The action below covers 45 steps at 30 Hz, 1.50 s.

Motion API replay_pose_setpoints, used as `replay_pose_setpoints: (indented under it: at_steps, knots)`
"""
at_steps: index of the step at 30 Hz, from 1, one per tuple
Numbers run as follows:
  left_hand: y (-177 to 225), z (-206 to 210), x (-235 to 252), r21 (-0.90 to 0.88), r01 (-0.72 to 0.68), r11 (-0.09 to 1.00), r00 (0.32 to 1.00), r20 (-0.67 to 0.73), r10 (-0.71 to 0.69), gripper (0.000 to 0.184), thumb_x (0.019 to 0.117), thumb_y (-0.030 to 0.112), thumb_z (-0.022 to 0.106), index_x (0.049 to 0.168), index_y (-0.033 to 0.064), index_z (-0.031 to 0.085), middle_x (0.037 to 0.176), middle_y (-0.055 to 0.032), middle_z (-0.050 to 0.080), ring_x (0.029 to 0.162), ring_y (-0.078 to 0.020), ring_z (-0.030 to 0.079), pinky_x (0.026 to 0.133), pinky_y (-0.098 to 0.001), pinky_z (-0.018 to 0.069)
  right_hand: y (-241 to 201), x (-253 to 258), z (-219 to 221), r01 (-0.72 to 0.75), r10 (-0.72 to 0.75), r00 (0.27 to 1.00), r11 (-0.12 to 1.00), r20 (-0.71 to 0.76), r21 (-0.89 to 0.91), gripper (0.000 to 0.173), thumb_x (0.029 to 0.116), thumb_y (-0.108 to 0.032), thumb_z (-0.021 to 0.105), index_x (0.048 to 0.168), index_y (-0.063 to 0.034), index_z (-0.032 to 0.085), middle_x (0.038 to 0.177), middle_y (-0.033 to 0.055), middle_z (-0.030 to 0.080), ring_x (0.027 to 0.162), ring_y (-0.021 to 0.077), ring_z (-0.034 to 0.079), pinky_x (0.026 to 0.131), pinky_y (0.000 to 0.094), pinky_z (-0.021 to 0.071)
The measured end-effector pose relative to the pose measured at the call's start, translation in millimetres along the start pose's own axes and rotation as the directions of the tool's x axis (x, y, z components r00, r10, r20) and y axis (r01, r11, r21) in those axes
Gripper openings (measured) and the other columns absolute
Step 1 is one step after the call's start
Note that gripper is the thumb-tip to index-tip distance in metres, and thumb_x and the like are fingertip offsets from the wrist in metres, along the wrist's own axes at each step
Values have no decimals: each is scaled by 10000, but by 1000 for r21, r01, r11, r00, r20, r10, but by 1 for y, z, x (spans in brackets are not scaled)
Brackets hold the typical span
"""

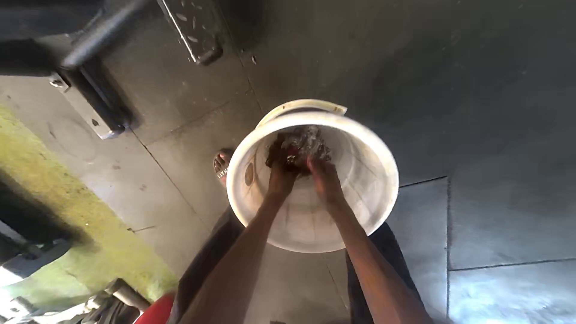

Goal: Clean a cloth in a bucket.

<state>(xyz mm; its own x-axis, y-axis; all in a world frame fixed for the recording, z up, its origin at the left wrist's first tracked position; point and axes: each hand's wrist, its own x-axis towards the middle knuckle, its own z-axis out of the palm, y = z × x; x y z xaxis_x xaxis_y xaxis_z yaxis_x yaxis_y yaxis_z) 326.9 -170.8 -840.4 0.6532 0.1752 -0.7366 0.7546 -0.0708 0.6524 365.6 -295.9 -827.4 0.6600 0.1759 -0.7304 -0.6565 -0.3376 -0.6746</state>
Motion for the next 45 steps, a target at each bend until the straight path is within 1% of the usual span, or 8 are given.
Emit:
replay_pose_setpoints:
  at_steps: [7, 12, 16, 20, 28, 34, 40, 45]
  knots:
    - [51, 18, -140, -85, -158, 984, 971, -192, 140, 311, 879, -14, 616, 1164, -139, 606, 955, -72, 719, 888, 6, 681, 827, -191, 574, -3, -50, -22, 132, -173, 981, 921, 82, 365, 658, 1047, -647, 221, 1204, -184, 660, 1195, -42, 701, 1116, 92, 642, 956, 290, 532]
    - [111, 22, -161, -448, -98, 888, 984, -175, 20, 149, 925, -40, 543, 1071, -61, 559, 909, 73, 680, 878, 75, 644, 843, -153, 546, 89, -20, -4, 146, -427, 772, 840, 471, 522, 755, 1092, -549, 183, 1239, 34, 640, 1249, 154, 701, 1157, 172, 659, 973, 336, 542]
    - [110, 9, -85, -471, 206, 858, 941, -146, -306, 193, 1078, 228, 502, 1157, 86, 606, 897, -2, 649, 768, -64, 630, 698, -269, 557, 36, -70, 1, -343, 308, 939, 870, 154, 354, 392, 1111, -371, 285, 1212, -137, 582, 877, -89, 613, 743, -48, 569, 674, 150, 491]
    - [65, 11, 29, -438, 391, 809, 903, 12, -429, 420, 1075, 301, 515, 1378, 11, 540, 1331, -172, 600, 1216, -253, 582, 1041, -470, 479, 51, -72, 15, -353, 344, 934, 854, 95, 381, 392, 1084, -326, 414, 1174, -47, 672, 808, 61, 700, 664, 138, 673, 620, 294, 586]
    - [44, 38, -44, -317, 291, 903, 853, -342, -395, 369, 1086, 348, 484, 1342, 87, 532, 1048, -119, 642, 823, -182, 626, 712, -374, 549, 30, 41, 23, -472, 453, 881, 846, -134, -246, 399, 986, -313, 658, 1073, 75, 672, 1034, 267, 669, 973, 393, 641, 852, 601, 493]
    - [14, 49, -84, -783, 606, 139, 583, 319, -747, 622, 1092, 549, 254, 1406, 52, 457, 1145, -136, 641, 920, -232, 672, 797, -393, 562, 23, 77, 41, -442, 426, 892, 751, -151, -490, 437, 1057, -302, 544, 1266, 73, 626, 1302, 306, 608, 1253, 447, 568, 1042, 608, 432]
    - [32, 41, -53, -808, 428, 405, 835, 182, -520, 552, 1078, 578, 227, 1312, 195, 547, 1088, 31, 660, 934, -50, 648, 794, -264, 559, -44, -58, 20, -251, 191, 968, 798, -165, -548, 588, 1048, -284, 553, 1537, -67, 308, 1170, 288, 634, 1012, 482, 656, 818, 671, 517]
    - [29, 58, -18, -868, 392, 305, 888, 271, -372, 471, 1089, 489, 362, 1377, 139, 490, 1032, -87, 704, 790, -157, 697, 632, -296, 589, -59, -150, -24, 198, -298, 952, 761, -62, -617, 478, 975, -151, 535, 1430, -4, 557, 1105, 122, 728, 914, 159, 700, 840, 298, 583]
